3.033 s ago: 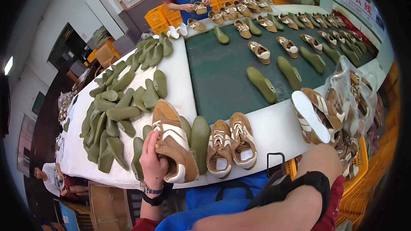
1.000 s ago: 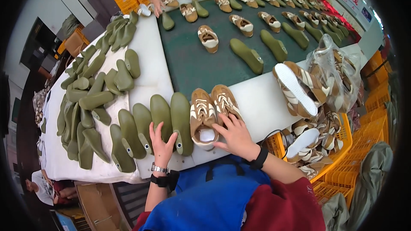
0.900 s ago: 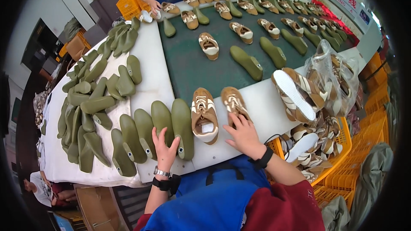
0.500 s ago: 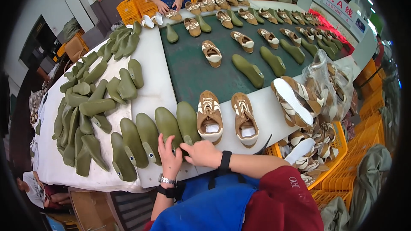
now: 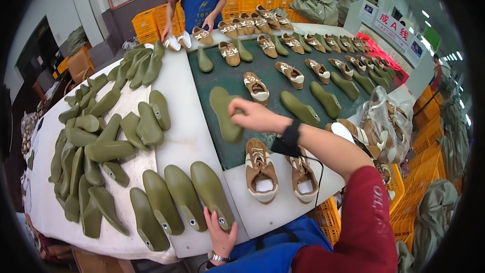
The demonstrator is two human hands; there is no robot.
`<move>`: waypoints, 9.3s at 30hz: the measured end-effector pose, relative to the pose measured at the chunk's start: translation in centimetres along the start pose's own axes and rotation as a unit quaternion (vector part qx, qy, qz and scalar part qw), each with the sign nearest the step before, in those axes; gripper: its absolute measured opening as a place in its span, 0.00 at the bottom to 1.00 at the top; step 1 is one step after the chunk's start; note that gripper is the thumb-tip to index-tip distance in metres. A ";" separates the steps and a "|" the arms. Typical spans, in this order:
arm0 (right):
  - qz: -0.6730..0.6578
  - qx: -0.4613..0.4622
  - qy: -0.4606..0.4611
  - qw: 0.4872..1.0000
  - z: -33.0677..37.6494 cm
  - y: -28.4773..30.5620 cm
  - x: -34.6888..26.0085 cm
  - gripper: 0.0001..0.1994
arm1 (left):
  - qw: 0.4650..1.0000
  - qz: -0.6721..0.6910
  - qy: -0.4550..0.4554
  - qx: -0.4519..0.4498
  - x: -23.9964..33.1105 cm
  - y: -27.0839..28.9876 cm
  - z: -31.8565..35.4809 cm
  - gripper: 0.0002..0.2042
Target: Organizing shoe lasts and finished shoe uppers on a factory table, including minor adjustments like lace tying.
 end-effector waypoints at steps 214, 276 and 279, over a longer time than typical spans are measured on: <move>0.139 0.230 -0.216 0.939 34.8 2.5 11.5 0.36 | 0.714 0.410 0.431 -0.369 11.2 -15.3 -8.4 0.19; 0.101 0.115 -0.028 0.988 26.8 -8.4 3.8 0.20 | 0.667 0.572 0.407 -0.249 6.0 -9.9 -6.8 0.23; 0.118 0.129 -0.043 0.984 27.4 -7.9 4.5 0.20 | 0.646 0.595 0.405 -0.253 5.9 -10.1 -6.4 0.23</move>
Point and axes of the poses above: each hand's wrist, its own z-axis away from the middle knuckle, its own y-axis out of the back of the hand, x = y × z, the point moved 4 cm from there along -z, towards the middle knuckle, and after that the axes turned 6 degrees about y, right-handed, at the moved point
